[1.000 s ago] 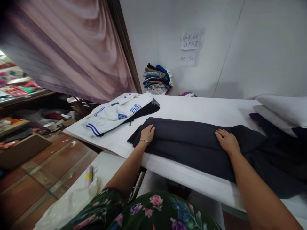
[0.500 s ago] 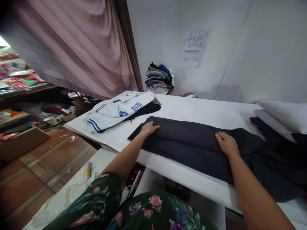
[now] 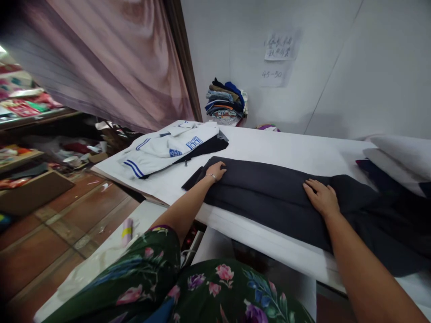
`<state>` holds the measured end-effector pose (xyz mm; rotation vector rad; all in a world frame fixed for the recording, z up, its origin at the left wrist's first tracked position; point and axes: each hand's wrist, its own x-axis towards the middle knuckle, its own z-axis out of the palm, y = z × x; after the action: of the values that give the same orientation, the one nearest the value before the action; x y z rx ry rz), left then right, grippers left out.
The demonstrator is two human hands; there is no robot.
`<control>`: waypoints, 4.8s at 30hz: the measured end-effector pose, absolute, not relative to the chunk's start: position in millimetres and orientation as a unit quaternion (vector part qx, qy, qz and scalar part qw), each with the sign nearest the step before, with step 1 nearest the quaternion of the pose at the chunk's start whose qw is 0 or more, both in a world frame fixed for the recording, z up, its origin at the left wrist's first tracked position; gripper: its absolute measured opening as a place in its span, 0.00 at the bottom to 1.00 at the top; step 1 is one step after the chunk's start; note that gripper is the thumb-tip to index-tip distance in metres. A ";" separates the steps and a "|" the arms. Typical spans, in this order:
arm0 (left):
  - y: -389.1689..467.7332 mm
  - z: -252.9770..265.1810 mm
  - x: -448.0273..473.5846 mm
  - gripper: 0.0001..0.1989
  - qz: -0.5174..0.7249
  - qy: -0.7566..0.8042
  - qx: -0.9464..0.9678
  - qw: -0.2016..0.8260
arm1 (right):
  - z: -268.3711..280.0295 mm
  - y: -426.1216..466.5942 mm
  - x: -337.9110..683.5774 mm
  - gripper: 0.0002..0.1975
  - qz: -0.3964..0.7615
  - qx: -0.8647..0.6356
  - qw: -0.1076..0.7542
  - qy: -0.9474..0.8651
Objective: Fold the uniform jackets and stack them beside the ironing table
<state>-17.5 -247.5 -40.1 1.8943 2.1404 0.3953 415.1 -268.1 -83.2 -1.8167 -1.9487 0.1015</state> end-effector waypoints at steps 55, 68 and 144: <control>-224.9 -59.0 46.7 0.27 -0.009 0.600 0.800 -0.010 | -64.1 -395.9 503.1 0.22 -0.097 -0.818 0.109 -0.556; -228.7 -54.2 48.4 0.27 -0.016 0.608 0.794 0.000 | -28.2 -302.5 455.4 0.30 -0.003 -0.763 0.126 -0.634; -216.1 -55.7 -11.1 0.37 -0.032 0.674 0.737 0.036 | -60.2 -284.1 393.8 0.29 0.085 -0.677 0.107 -0.723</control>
<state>-11.1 -216.1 -55.7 2.2641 2.0694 -0.0986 393.8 -284.1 -60.2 -1.9937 -2.1276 0.2493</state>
